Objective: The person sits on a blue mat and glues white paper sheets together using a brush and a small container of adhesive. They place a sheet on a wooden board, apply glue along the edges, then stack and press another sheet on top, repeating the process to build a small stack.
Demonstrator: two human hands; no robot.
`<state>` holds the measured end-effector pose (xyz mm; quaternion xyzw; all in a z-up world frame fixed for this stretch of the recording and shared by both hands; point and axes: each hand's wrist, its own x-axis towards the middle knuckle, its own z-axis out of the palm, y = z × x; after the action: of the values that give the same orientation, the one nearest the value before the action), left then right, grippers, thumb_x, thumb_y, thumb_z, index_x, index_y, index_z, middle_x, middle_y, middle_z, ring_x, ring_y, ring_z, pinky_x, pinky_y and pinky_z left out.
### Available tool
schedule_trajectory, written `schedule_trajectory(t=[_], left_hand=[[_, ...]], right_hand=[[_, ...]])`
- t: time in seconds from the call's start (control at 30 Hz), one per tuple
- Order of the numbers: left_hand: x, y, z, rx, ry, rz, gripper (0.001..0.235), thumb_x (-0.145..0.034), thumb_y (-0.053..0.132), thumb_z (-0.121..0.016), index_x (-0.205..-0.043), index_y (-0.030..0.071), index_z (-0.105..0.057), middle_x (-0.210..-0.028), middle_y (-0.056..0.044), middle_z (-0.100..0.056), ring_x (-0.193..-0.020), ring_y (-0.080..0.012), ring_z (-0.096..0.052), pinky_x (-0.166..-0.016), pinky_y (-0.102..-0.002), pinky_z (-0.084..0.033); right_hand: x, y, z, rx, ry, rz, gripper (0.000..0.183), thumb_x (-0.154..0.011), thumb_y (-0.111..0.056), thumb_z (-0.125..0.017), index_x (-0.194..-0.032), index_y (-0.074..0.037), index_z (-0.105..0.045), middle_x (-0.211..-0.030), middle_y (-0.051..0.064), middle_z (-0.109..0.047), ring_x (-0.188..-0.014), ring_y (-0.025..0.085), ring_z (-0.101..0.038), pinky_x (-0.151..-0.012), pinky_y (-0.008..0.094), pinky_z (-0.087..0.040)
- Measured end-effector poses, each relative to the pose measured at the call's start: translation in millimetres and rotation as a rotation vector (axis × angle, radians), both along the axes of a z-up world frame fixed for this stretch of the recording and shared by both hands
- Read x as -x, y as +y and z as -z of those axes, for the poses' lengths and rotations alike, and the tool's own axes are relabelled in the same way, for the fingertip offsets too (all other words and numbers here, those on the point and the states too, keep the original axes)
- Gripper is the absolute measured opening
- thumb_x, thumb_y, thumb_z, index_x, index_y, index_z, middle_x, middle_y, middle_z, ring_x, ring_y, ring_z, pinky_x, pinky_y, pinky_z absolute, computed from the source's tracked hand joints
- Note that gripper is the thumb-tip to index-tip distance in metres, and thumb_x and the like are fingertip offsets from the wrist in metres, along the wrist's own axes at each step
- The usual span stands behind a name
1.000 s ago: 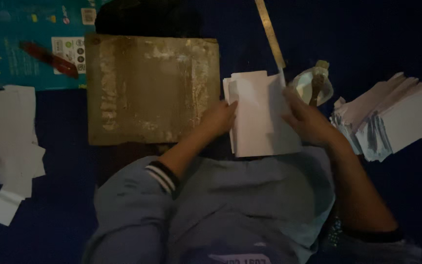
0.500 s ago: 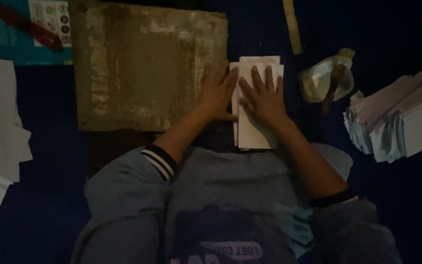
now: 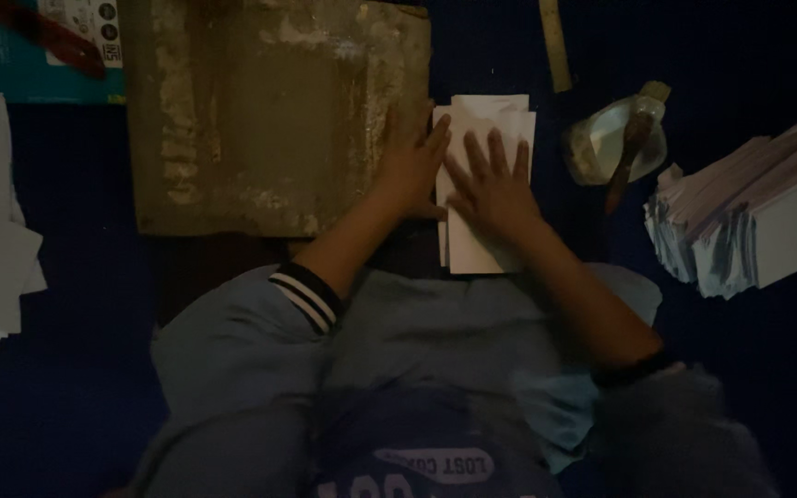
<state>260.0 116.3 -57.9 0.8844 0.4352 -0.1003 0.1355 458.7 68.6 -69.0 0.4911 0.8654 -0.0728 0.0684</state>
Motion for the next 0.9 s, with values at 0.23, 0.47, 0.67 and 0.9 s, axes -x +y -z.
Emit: schedule_trajectory(t=[0.23, 0.47, 0.67, 0.9], left_hand=[[-1, 1, -1, 0.063, -0.020, -0.046, 0.127, -0.071, 0.084, -0.069, -0.159, 0.000, -0.030, -0.172, -0.017, -0.013, -0.158, -0.0403, 0.003, -0.117, -0.078, 0.005], [-13, -14, 8, 0.025, 0.023, -0.090, 0.132, -0.066, 0.085, -0.068, -0.165, 0.016, -0.012, -0.171, -0.021, -0.002, -0.156, -0.0411, 0.002, -0.113, -0.078, 0.003], [-19, -12, -6, 0.047, 0.148, -0.084, 0.129, -0.070, 0.086, -0.066, -0.165, 0.018, -0.011, -0.172, -0.018, 0.000, -0.156, -0.0410, 0.003, -0.112, -0.080, 0.002], [-15, -15, -18, 0.069, 0.145, -0.103, 0.130, -0.070, 0.085, -0.069, -0.166, 0.019, -0.013, -0.173, -0.016, 0.000, -0.158, -0.0390, 0.005, -0.113, -0.080, 0.003]], right_hand=[[-7, -110, -46, 0.377, -0.242, -0.252, 0.061, -0.100, -0.064, -0.043, -0.148, -0.028, -0.039, -0.169, 0.017, -0.015, -0.155, 0.043, -0.008, -0.120, 0.067, -0.005], [-15, -70, 1, 0.244, 0.126, 0.075, 0.070, -0.105, -0.046, -0.045, -0.161, -0.008, -0.031, -0.168, 0.021, -0.026, -0.157, 0.042, -0.019, -0.125, 0.060, -0.016], [-12, 37, 28, -0.028, 0.080, 0.259, 0.084, -0.105, -0.051, -0.046, -0.158, 0.007, -0.016, -0.166, 0.030, -0.013, -0.153, 0.044, -0.011, -0.117, 0.064, -0.005], [-14, -18, -36, 0.247, -0.155, 0.187, 0.094, -0.098, -0.060, -0.050, -0.158, 0.004, -0.017, -0.165, 0.027, -0.016, -0.155, 0.041, -0.013, -0.120, 0.064, -0.007]])
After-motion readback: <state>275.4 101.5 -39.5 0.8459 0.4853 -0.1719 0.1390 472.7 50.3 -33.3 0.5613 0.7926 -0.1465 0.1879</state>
